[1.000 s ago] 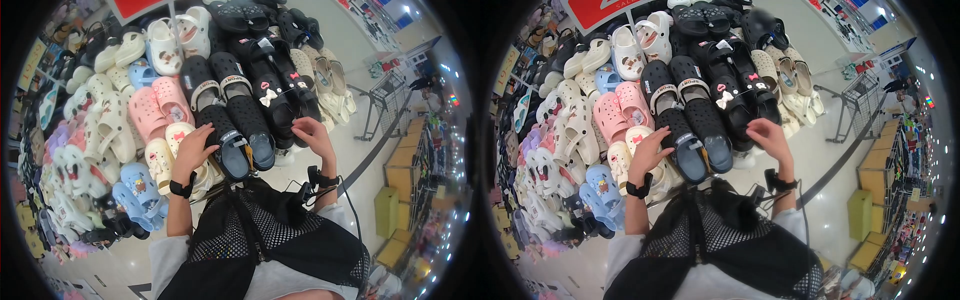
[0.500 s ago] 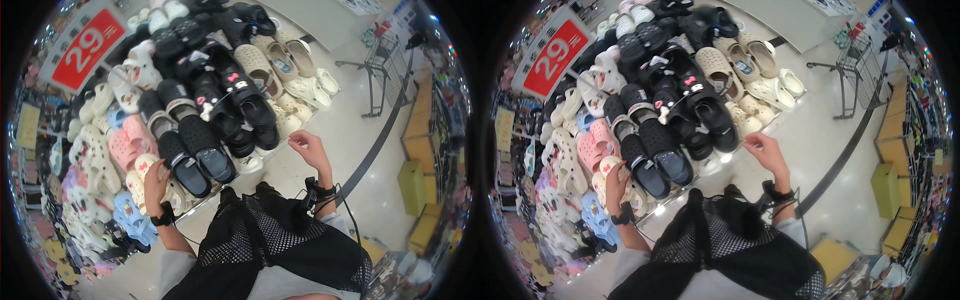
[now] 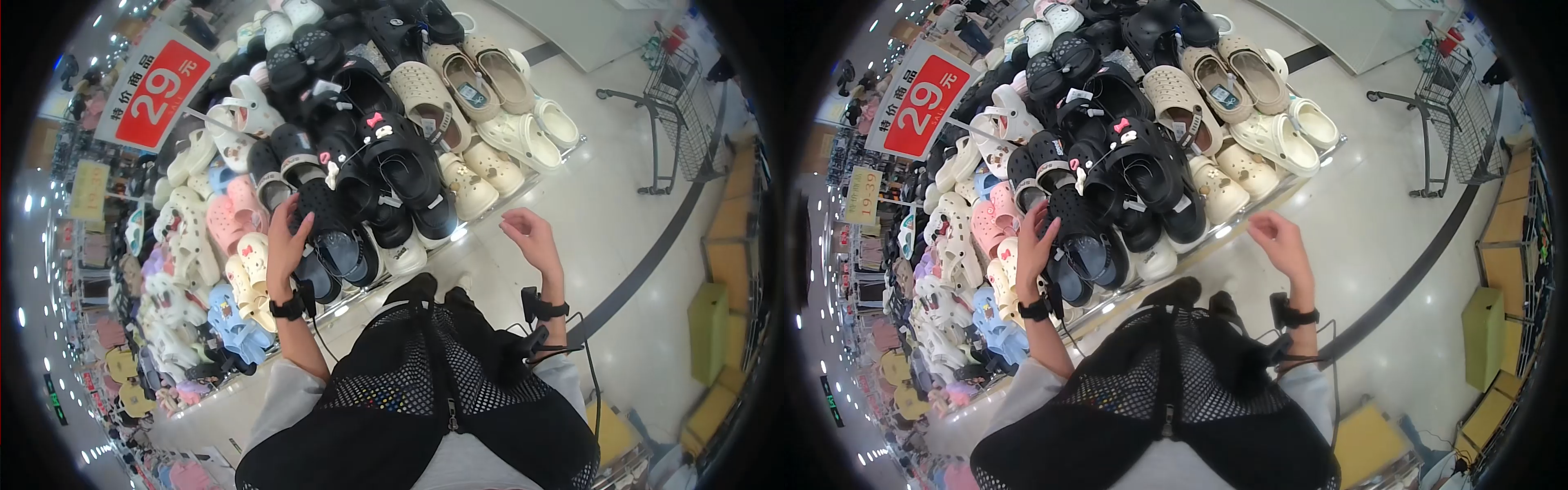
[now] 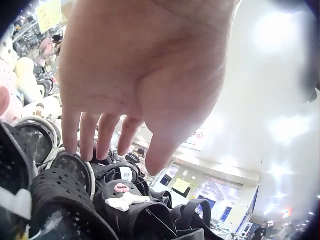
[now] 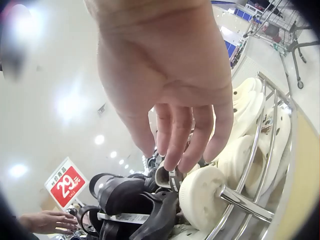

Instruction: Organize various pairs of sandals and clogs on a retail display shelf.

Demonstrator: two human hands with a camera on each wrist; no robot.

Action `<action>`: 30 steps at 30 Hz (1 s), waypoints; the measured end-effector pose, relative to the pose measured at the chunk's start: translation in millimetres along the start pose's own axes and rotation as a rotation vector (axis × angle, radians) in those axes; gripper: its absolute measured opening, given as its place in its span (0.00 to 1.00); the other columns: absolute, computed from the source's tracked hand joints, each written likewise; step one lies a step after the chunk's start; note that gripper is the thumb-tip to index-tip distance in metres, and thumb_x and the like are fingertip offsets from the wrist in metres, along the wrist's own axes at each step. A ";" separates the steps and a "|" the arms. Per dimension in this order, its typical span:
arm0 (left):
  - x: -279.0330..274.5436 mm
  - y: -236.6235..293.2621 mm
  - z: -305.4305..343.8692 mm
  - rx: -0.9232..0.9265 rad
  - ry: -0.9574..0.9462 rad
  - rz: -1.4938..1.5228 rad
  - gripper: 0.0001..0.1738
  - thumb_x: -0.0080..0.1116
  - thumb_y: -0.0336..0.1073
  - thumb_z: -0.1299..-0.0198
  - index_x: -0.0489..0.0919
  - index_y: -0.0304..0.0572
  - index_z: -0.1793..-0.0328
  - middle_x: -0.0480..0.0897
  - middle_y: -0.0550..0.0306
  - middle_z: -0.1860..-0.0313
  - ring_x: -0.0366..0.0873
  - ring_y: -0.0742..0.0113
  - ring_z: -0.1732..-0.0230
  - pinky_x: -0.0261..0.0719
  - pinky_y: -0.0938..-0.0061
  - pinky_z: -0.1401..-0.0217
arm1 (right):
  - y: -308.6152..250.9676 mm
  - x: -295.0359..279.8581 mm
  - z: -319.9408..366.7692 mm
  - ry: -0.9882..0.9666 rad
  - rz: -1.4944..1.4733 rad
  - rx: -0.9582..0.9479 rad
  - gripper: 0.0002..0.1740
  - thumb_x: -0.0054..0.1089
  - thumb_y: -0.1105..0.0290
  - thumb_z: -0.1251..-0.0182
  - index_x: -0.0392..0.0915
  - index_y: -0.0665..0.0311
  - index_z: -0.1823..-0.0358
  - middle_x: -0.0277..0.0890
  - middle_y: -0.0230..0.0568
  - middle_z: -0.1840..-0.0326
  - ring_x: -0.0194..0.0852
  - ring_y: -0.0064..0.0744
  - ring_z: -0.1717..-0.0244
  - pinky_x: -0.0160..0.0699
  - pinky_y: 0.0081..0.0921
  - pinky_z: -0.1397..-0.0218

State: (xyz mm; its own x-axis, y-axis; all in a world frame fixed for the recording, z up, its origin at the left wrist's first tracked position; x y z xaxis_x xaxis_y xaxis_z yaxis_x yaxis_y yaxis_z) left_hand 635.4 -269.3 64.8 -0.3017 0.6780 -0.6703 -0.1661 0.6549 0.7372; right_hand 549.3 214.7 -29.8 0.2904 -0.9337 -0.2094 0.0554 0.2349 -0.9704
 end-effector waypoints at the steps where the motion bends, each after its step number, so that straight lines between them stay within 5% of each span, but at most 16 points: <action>1: -0.2 -0.3 -11.8 -0.017 -0.030 0.036 0.32 0.68 0.40 0.28 0.73 0.37 0.23 0.80 0.44 0.30 0.77 0.53 0.28 0.74 0.60 0.25 | -4.1 5.2 -8.4 -0.028 -0.013 -0.006 0.15 0.71 0.70 0.29 0.83 0.68 0.45 0.88 0.39 0.57 0.86 0.25 0.56 0.83 0.24 0.49; 6: 10.2 -23.8 -72.0 -0.102 -0.102 0.109 0.35 0.68 0.42 0.28 0.69 0.34 0.20 0.79 0.40 0.29 0.77 0.50 0.28 0.74 0.61 0.25 | -57.7 27.9 -57.9 -0.129 0.088 -0.026 0.17 0.72 0.68 0.29 0.82 0.67 0.43 0.88 0.40 0.56 0.85 0.25 0.56 0.84 0.24 0.50; 10: 31.9 -55.6 -123.8 0.033 -0.165 0.199 0.41 0.69 0.48 0.29 0.68 0.28 0.21 0.81 0.42 0.34 0.80 0.55 0.34 0.79 0.66 0.33 | -83.0 53.9 -116.7 -0.132 0.133 -0.183 0.23 0.75 0.61 0.30 0.81 0.66 0.40 0.88 0.42 0.55 0.85 0.28 0.56 0.84 0.27 0.49; 12: 33.8 -43.2 -139.3 -0.120 -0.290 0.183 0.38 0.68 0.46 0.27 0.68 0.31 0.20 0.81 0.44 0.33 0.82 0.58 0.37 0.79 0.67 0.33 | -94.6 70.0 -152.4 -0.156 0.067 -0.166 0.26 0.75 0.61 0.30 0.79 0.68 0.38 0.88 0.44 0.53 0.85 0.29 0.55 0.84 0.28 0.48; 14: 37.1 -28.7 -136.9 -0.176 -0.273 0.103 0.42 0.69 0.52 0.29 0.70 0.26 0.23 0.84 0.45 0.41 0.84 0.62 0.44 0.81 0.68 0.37 | -103.8 86.3 -188.8 -0.193 0.102 -0.137 0.32 0.74 0.53 0.29 0.77 0.72 0.36 0.87 0.46 0.51 0.85 0.31 0.53 0.84 0.29 0.48; 16: 48.3 -39.0 -141.9 -0.168 -0.205 0.094 0.44 0.71 0.54 0.32 0.71 0.25 0.24 0.85 0.39 0.40 0.85 0.56 0.44 0.82 0.67 0.39 | -114.0 104.7 -220.8 -0.168 0.234 0.063 0.42 0.71 0.42 0.31 0.77 0.75 0.35 0.87 0.47 0.50 0.86 0.33 0.53 0.84 0.28 0.48; 17: 50.4 -39.4 -141.2 -0.177 -0.202 0.029 0.45 0.70 0.55 0.32 0.70 0.25 0.23 0.84 0.34 0.38 0.85 0.50 0.40 0.81 0.63 0.36 | -97.8 116.2 -244.8 -0.184 0.258 0.004 0.50 0.69 0.32 0.36 0.77 0.78 0.36 0.87 0.51 0.49 0.87 0.35 0.53 0.83 0.27 0.49; 21: 54.6 -20.8 -134.8 -0.218 -0.215 0.218 0.47 0.73 0.51 0.35 0.67 0.23 0.22 0.85 0.33 0.39 0.84 0.47 0.36 0.80 0.63 0.33 | -117.7 155.5 -276.2 -0.365 0.367 0.252 0.55 0.71 0.29 0.42 0.80 0.82 0.39 0.87 0.58 0.50 0.88 0.41 0.50 0.85 0.31 0.46; 26: 58.0 -38.4 -143.1 -0.214 -0.135 0.108 0.49 0.79 0.51 0.41 0.70 0.24 0.23 0.83 0.47 0.43 0.83 0.66 0.49 0.82 0.69 0.48 | -126.3 171.0 -268.6 -0.301 0.460 0.141 0.48 0.78 0.37 0.42 0.81 0.82 0.43 0.88 0.49 0.53 0.88 0.34 0.54 0.85 0.28 0.48; 28: 29.7 -8.9 -145.5 -0.214 -0.460 0.272 0.42 0.79 0.46 0.40 0.74 0.26 0.27 0.84 0.52 0.45 0.82 0.70 0.48 0.82 0.72 0.49 | -142.0 166.3 -261.6 -0.506 0.055 0.348 0.40 0.81 0.46 0.40 0.82 0.79 0.43 0.87 0.46 0.49 0.87 0.30 0.50 0.84 0.27 0.46; 30: 39.0 -21.9 -140.2 -0.258 -0.503 0.550 0.35 0.80 0.42 0.41 0.79 0.27 0.34 0.85 0.52 0.44 0.82 0.71 0.44 0.80 0.74 0.42 | -137.5 163.9 -262.2 -0.541 -0.025 0.379 0.33 0.82 0.54 0.38 0.82 0.75 0.43 0.87 0.43 0.48 0.86 0.27 0.50 0.84 0.26 0.46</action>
State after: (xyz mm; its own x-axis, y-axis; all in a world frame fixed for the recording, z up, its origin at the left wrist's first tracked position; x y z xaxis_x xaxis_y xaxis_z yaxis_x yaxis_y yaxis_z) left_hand 495.6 -303.9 34.4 0.0467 0.9921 -0.1161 -0.3479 0.1251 0.9292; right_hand 338.9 -41.5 37.9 0.7184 -0.6956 -0.0014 0.3720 0.3859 -0.8442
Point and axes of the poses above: each hand's wrist, its own z-axis away from the middle knuckle, its own x-axis out of the palm, y = z × x, the point moved 1 cm from there along -z, towards the middle knuckle
